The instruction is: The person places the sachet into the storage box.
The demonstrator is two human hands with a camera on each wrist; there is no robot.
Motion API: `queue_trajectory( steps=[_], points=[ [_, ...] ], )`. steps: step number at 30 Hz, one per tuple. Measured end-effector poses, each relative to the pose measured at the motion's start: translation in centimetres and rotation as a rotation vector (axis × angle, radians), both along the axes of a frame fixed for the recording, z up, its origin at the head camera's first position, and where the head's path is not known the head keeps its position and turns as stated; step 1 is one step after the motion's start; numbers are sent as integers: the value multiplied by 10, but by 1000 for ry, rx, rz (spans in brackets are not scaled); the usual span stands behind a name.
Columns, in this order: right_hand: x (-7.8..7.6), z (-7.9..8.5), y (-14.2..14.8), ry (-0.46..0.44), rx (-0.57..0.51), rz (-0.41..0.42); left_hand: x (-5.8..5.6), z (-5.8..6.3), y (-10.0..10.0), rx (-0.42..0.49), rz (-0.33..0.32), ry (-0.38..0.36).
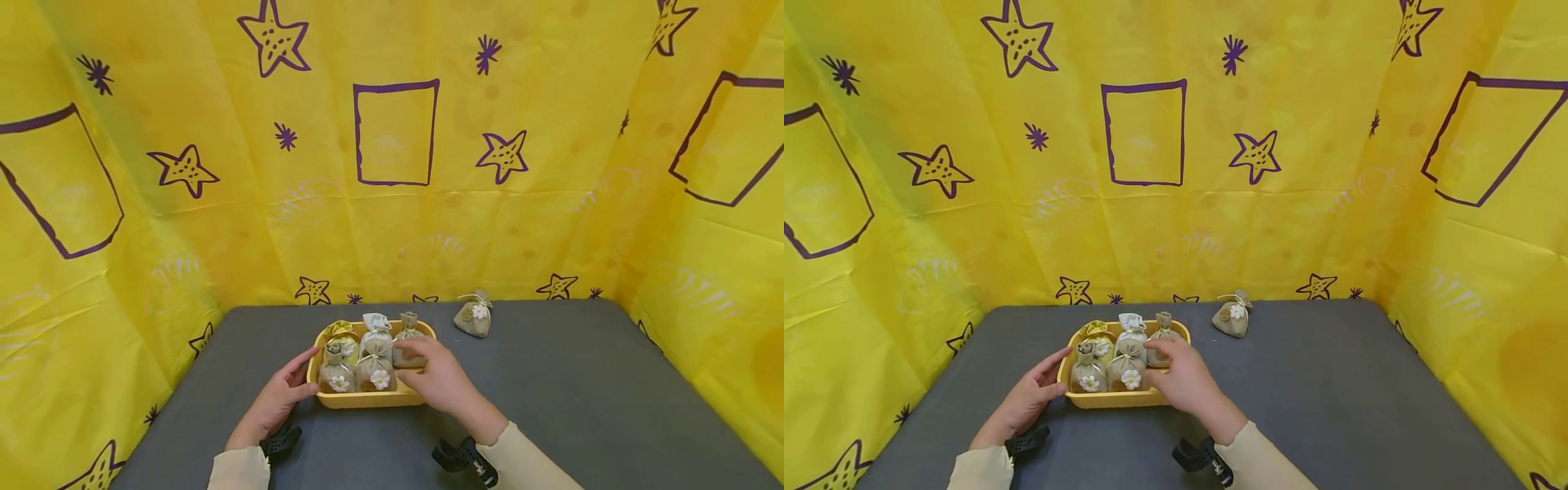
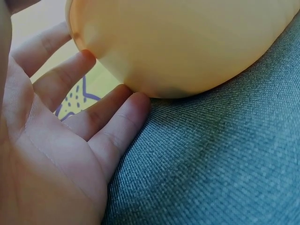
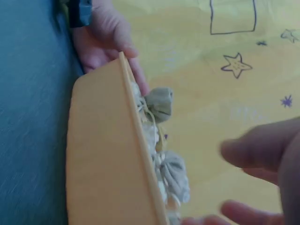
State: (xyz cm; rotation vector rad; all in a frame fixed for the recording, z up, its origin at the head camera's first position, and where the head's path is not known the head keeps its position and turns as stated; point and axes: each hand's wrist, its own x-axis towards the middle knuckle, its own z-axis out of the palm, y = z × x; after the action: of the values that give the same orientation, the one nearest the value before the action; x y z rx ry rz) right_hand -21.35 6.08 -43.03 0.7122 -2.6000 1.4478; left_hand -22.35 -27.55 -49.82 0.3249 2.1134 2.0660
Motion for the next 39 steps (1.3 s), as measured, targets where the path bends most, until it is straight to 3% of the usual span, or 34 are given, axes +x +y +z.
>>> queue_trajectory(
  steps=[5,9,14,19,24,30,39],
  points=[
    [11,-2,30,-32,-163,-152,0,0,2,-8,7,-9],
    [17,-8,56,-130,-173,-254,1,1,2,-5,3,-2],
    [20,-21,87,-207,-166,-303,1,2,2,-11,2,-5],
    [14,-34,115,-340,-282,-338,1,2,3,-13,5,-14],
    [0,-46,137,-469,-455,-312,1,1,3,-11,7,-12],
    [-18,-53,152,-526,-628,-182,0,0,3,-21,17,-12],
    [-51,-61,158,-502,-670,-137,0,0,2,-23,15,-11]
  ],
)
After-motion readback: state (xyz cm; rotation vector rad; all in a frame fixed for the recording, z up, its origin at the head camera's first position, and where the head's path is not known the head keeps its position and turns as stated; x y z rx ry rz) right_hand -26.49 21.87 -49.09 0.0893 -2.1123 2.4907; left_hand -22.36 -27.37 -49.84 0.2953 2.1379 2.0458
